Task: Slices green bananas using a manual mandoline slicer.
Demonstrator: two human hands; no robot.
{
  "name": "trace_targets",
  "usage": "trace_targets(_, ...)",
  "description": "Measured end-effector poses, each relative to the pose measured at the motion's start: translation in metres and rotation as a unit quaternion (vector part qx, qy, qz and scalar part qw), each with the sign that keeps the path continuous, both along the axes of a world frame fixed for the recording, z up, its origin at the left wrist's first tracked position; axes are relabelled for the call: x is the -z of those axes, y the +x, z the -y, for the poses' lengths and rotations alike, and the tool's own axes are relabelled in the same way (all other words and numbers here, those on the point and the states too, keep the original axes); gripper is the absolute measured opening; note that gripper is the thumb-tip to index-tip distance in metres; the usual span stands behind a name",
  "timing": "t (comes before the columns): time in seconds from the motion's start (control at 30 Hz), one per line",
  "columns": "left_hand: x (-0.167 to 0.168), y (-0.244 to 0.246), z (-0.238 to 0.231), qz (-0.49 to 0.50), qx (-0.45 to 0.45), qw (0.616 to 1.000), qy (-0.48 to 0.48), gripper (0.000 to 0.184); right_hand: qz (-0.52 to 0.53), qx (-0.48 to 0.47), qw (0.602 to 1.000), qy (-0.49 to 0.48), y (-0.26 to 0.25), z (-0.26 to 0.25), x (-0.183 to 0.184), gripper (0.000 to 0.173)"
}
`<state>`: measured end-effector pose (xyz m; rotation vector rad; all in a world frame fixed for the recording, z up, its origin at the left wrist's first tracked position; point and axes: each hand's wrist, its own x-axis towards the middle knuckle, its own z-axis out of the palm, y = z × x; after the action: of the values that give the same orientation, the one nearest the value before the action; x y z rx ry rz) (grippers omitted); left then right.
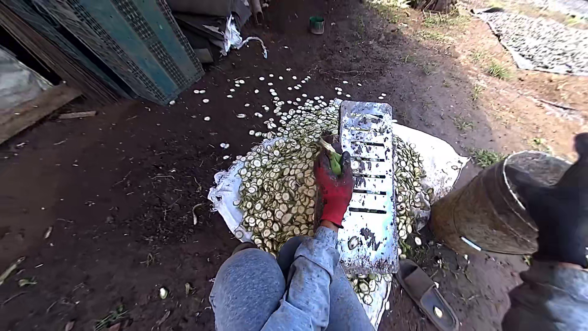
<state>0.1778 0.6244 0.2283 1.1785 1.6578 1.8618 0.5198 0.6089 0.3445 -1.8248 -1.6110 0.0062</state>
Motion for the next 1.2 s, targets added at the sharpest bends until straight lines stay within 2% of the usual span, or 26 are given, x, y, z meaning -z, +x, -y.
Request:
trace_targets(0.03,-0.015,0.002,0.008,0.028,0.039,0.999,0.016,0.047,-0.047,-0.110,0.993,0.014,-0.048,0.011,0.004,0.099)
trace_targets(0.1,-0.036,0.005,0.028,0.060,0.153,0.986,0.009,0.042,-0.143,-0.300,0.943,-0.018,-0.130,0.018,0.027,0.106)
trace_targets(0.17,-0.053,0.000,0.051,0.084,0.305,0.947,-0.061,0.049,-0.226,-0.412,0.882,-0.034,-0.184,0.009,0.048,0.105)
trace_targets(0.2,-0.059,-0.004,0.059,0.097,0.349,0.928,-0.089,0.047,-0.263,-0.422,0.867,-0.020,-0.196,0.004,0.058,0.097)
trace_targets(0.27,-0.061,-0.015,0.062,0.091,0.382,0.912,-0.118,0.044,-0.328,-0.363,0.872,0.029,-0.199,-0.003,0.076,0.072)
trace_targets(0.37,-0.041,-0.014,0.050,0.037,0.334,0.934,-0.121,0.037,-0.403,-0.253,0.879,0.022,-0.177,0.010,0.112,0.054)
trace_targets(0.4,-0.029,-0.012,0.041,-0.025,0.307,0.945,-0.113,0.035,-0.409,-0.212,0.887,0.019,-0.171,0.024,0.122,0.054)
trace_targets(0.47,0.001,-0.003,0.020,-0.192,0.244,0.943,-0.120,0.045,-0.413,-0.159,0.897,0.017,-0.161,0.067,0.138,0.058)
trace_targets(0.53,0.029,0.008,-0.005,-0.345,0.199,0.901,-0.171,0.055,-0.421,-0.143,0.896,0.018,-0.160,0.104,0.146,0.064)
trace_targets(0.6,0.049,0.017,-0.018,-0.452,0.172,0.852,-0.201,0.056,-0.434,-0.150,0.888,0.035,-0.166,0.119,0.148,0.063)
trace_targets(0.63,0.054,0.018,-0.019,-0.474,0.164,0.842,-0.199,0.054,-0.449,-0.161,0.878,0.044,-0.171,0.118,0.148,0.060)
trace_targets(0.7,0.057,0.017,-0.020,-0.474,0.156,0.846,-0.188,0.049,-0.467,-0.186,0.862,0.066,-0.180,0.100,0.145,0.050)
trace_targets(0.8,0.065,0.012,-0.021,-0.468,0.139,0.855,-0.175,0.049,-0.425,-0.186,0.881,0.096,-0.190,0.074,0.144,0.032)
trace_targets(0.93,0.065,0.010,-0.027,-0.477,0.119,0.854,-0.168,0.045,-0.382,-0.152,0.905,0.110,-0.176,0.094,0.153,0.032)
trace_targets(1.03,0.048,0.014,-0.022,-0.484,0.123,0.845,-0.192,0.042,-0.333,-0.110,0.926,0.138,-0.170,0.050,0.151,0.031)
trace_targets(1.13,0.043,0.018,-0.018,-0.511,0.126,0.823,-0.215,0.043,-0.221,-0.095,0.954,0.177,-0.178,-0.059,0.138,0.029)
trace_targets(1.2,0.045,0.019,-0.017,-0.521,0.114,0.819,-0.211,0.041,-0.157,-0.094,0.958,0.222,-0.187,-0.138,0.130,0.028)
